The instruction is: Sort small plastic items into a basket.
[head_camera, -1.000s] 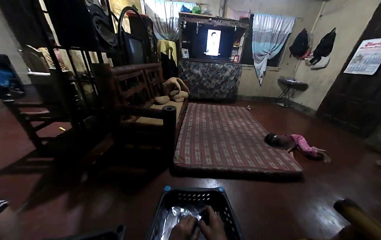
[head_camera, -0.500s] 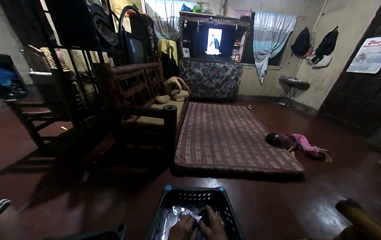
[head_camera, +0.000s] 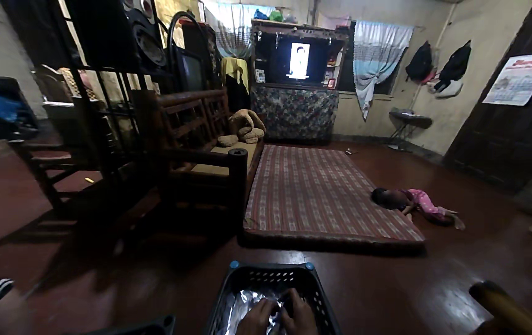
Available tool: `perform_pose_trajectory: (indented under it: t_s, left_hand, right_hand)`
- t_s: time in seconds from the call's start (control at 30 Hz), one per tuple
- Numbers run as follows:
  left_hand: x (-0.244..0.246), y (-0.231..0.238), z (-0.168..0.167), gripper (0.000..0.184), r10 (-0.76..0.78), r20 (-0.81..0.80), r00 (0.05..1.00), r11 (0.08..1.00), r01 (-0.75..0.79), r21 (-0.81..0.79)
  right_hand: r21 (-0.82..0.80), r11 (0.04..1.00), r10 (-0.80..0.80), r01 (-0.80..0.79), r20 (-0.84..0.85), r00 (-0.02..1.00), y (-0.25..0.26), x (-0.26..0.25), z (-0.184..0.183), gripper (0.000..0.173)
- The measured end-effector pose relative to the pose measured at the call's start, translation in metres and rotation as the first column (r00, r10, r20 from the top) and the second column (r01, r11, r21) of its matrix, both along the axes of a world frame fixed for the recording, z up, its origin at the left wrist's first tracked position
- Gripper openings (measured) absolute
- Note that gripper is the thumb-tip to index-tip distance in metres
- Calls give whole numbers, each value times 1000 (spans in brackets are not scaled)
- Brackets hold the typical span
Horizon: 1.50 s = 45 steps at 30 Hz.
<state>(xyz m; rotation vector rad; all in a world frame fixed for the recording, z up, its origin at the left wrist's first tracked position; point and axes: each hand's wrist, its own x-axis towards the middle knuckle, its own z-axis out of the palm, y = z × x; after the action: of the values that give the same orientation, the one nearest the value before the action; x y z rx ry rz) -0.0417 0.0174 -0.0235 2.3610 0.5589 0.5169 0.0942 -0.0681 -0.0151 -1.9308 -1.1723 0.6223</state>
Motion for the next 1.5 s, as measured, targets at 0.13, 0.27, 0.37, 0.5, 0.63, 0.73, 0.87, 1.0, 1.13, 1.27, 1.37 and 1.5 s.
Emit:
perform_pose_trajectory:
  t_s: [0.13,0.27,0.37,0.5,0.63,0.73,0.87,1.0,1.13,1.27,1.37,1.5]
  left_hand:
    - [1,0,-3,25,25,-2,1000,995,-25,92]
    - [0,0,-1,25,39,-45,998,997,-36,68]
    - [1,-2,0,24,45,-43,998,997,-42,57]
    - [1,-3,1,23,59,-43,997,994,-55,91]
    - [0,0,6,25,77,-57,995,997,-78,-5]
    - [0,1,7,24,95,59,994,986,-86,-141]
    - [-2,3,13,24,119,172,978,876,-22,-482]
    - [-2,3,17,21,172,283,943,678,95,-729]
    - [0,4,18,20,282,361,889,585,139,-799]
    - [-2,13,18,21,416,390,821,556,110,-824]
    - [-4,22,14,17,537,407,739,501,109,-858]
    - [-6,29,14,16,623,383,682,453,85,-888]
  right_hand:
    - [11,998,60,-61,46,997,0,-3,2,33]
    - [39,997,66,-67,20,998,0,-2,1,33]
    - [49,998,40,-39,-13,999,-1,-2,2,33]
    - [60,998,12,-11,-20,1000,-2,1,0,33]
    - [77,996,-29,35,-82,996,-1,1,1,33]
    - [77,993,-73,89,-196,978,1,5,-1,31]
    - [120,979,-110,167,-382,918,3,11,-8,28]
    - [154,965,-96,212,-548,831,3,7,-7,26]
    - [176,960,-38,216,-686,726,6,1,-9,22]
    - [152,976,11,155,-749,662,5,-9,-1,28]
    - [116,993,65,28,-720,691,4,-13,3,37]
    - [125,987,158,-100,-651,743,2,-13,0,29]
